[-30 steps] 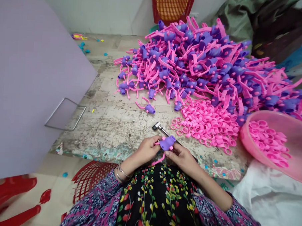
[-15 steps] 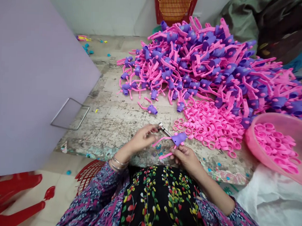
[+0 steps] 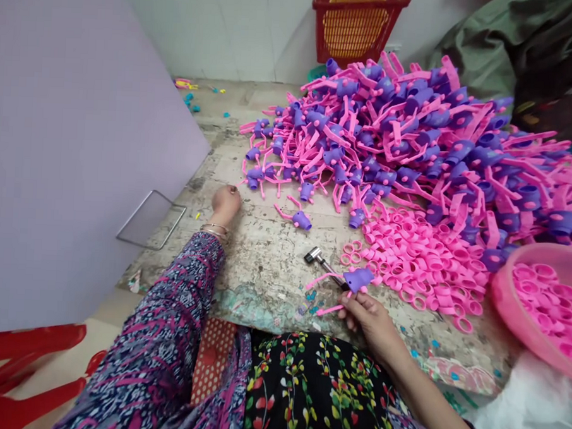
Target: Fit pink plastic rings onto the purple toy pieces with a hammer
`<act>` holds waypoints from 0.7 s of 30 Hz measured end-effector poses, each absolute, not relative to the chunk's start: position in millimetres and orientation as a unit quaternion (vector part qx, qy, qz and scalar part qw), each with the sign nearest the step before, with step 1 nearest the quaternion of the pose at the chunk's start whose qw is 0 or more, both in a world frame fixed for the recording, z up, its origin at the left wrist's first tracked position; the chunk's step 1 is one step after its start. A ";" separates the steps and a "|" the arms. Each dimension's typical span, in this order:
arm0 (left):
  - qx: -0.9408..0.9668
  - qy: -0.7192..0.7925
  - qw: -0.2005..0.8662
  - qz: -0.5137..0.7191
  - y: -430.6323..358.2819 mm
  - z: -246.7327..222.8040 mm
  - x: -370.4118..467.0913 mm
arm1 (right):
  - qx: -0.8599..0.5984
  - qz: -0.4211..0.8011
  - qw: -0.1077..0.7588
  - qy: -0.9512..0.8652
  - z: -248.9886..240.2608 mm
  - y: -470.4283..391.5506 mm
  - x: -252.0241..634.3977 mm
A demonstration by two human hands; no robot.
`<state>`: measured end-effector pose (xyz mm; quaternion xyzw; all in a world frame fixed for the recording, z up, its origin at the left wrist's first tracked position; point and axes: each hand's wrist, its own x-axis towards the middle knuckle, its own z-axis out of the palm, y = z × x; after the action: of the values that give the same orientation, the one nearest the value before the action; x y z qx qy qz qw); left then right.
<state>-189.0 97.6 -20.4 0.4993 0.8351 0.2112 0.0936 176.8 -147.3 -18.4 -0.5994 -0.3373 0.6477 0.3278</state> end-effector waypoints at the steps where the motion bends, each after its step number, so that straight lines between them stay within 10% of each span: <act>1: 0.497 0.838 0.087 0.207 102.9 -21.4 -190.8 | -0.600 0.648 0.326 -0.337 -18.4 -147.1 177.2; 21: 0.520 0.849 0.081 0.041 66.2 8.8 -220.6 | -0.598 0.660 0.315 -0.329 -10.6 -145.0 175.9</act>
<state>-220.6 66.2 8.8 0.5202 0.8492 0.0410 0.0810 175.9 -145.0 -10.6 -0.5978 -0.3286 0.6596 0.3154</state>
